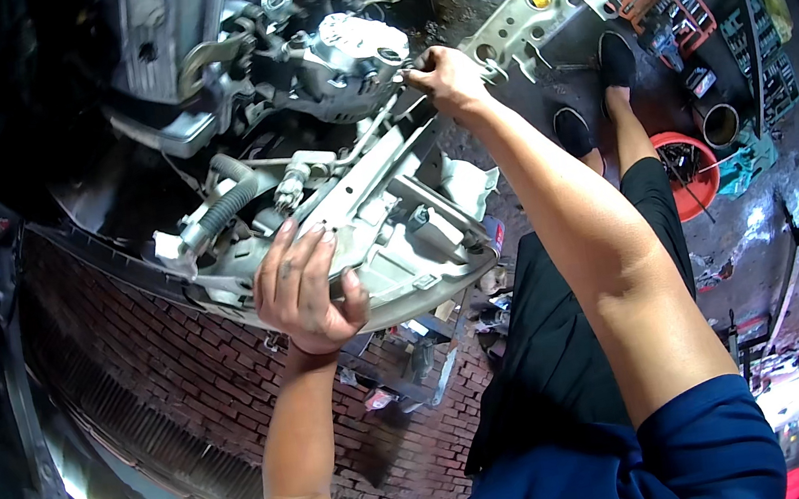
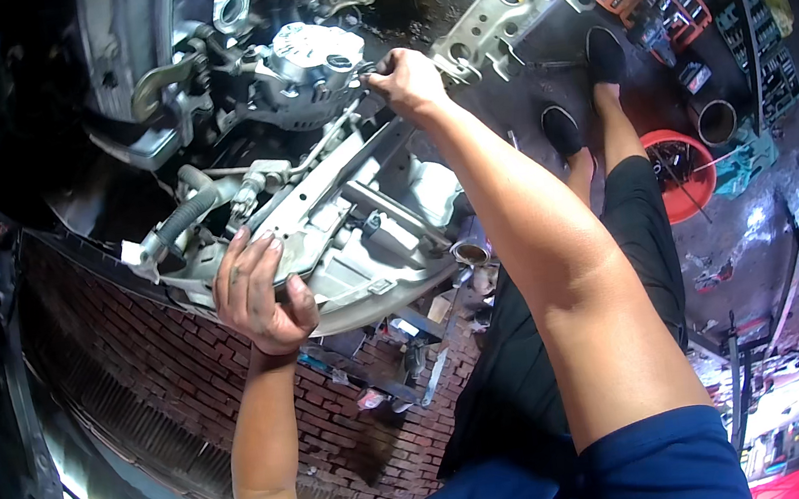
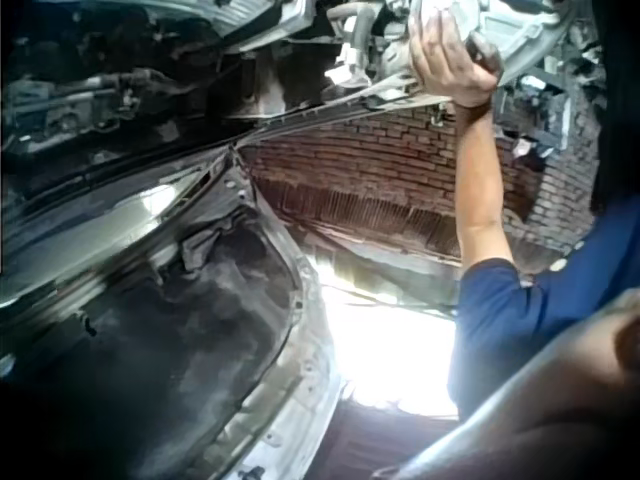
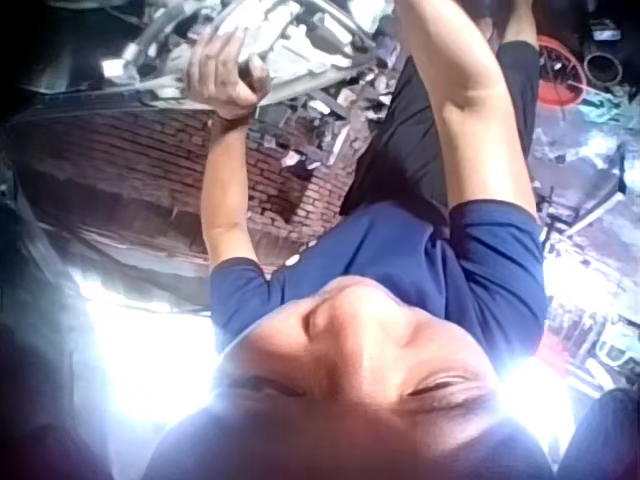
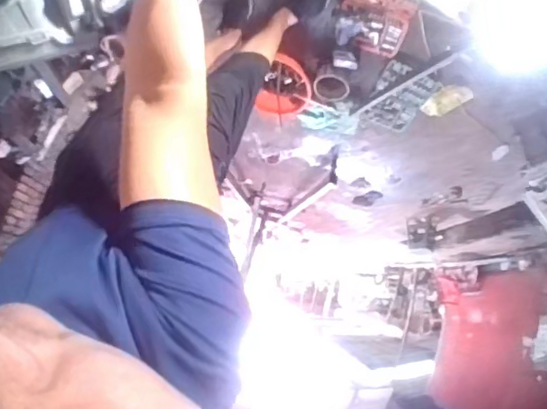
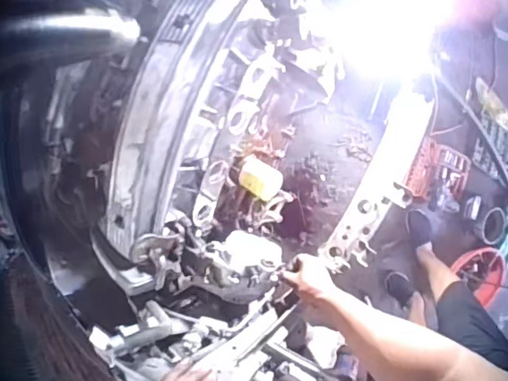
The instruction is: The person works under the hood of a car, using a yellow funnel to pour fluid into the engine and then using a cordless impact wrench to tighten bolts on the engine block. The person also handles a white cloth and various engine components during the process.
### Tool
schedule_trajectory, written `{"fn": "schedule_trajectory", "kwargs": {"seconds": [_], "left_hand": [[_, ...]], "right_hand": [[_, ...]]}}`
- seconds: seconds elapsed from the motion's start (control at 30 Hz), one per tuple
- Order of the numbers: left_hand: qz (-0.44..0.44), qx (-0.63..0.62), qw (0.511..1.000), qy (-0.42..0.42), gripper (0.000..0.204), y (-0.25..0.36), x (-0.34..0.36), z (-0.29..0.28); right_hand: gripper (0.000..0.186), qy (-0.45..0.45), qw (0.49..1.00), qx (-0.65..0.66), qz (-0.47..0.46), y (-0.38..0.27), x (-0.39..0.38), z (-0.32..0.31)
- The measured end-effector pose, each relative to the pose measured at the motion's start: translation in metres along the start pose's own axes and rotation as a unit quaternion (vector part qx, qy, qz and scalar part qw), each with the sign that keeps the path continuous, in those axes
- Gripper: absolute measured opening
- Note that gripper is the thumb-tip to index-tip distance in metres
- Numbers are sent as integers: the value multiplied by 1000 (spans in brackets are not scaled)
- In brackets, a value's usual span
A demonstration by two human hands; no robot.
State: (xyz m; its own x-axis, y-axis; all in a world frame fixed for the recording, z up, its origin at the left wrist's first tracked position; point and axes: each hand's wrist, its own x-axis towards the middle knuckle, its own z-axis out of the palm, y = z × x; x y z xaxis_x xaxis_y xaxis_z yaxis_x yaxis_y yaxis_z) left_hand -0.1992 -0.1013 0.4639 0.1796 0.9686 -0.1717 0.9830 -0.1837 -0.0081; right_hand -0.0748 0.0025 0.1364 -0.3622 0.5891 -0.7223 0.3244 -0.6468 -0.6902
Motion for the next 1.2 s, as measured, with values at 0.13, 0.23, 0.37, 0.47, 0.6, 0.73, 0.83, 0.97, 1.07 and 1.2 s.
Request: {"fn": "schedule_trajectory", "kwargs": {"seconds": [0.13, 0.23, 0.37, 0.47, 0.6, 0.73, 0.83, 0.97, 1.07, 1.2], "left_hand": [[-4, -15, 1000, 25, 34, 0, 3, -1], [-5, -18, 999, 41, 33, 2, 4, -1], [-8, -2, 999, 44, 31, -2, -2, -5], [-5, -13, 998, 55, 29, 1, 2, -1], [0, -17, 998, 61, 30, -2, 1, 1], [0, -11, 998, 56, 31, 1, 2, -1], [3, -10, 999, 49, 30, 5, 6, -1], [9, 7, 999, 37, 33, 8, 3, -2], [15, 24, 999, 26, 34, 13, 3, 2], [26, 36, 999, -3, 35, 20, 8, 1]], "right_hand": [[42, -26, 999, 34, 1, 15, 8, 8], [47, -58, 994, 88, 12, 23, 10, 5], [44, -51, 998, 21, 20, 2, -5, 5], [38, 2, 1000, 14, -22, 10, -1, 4], [37, -31, 997, 64, -6, 10, 1, 5], [43, -63, 996, 61, 17, 10, 0, 4], [42, -23, 996, 89, 10, 10, 6, 3], [38, 31, 999, 37, 25, 5, 2, 13], [48, -28, 999, -13, 36, 0, -2, 5], [48, -52, 998, 16, 40, 3, -1, 1]]}}
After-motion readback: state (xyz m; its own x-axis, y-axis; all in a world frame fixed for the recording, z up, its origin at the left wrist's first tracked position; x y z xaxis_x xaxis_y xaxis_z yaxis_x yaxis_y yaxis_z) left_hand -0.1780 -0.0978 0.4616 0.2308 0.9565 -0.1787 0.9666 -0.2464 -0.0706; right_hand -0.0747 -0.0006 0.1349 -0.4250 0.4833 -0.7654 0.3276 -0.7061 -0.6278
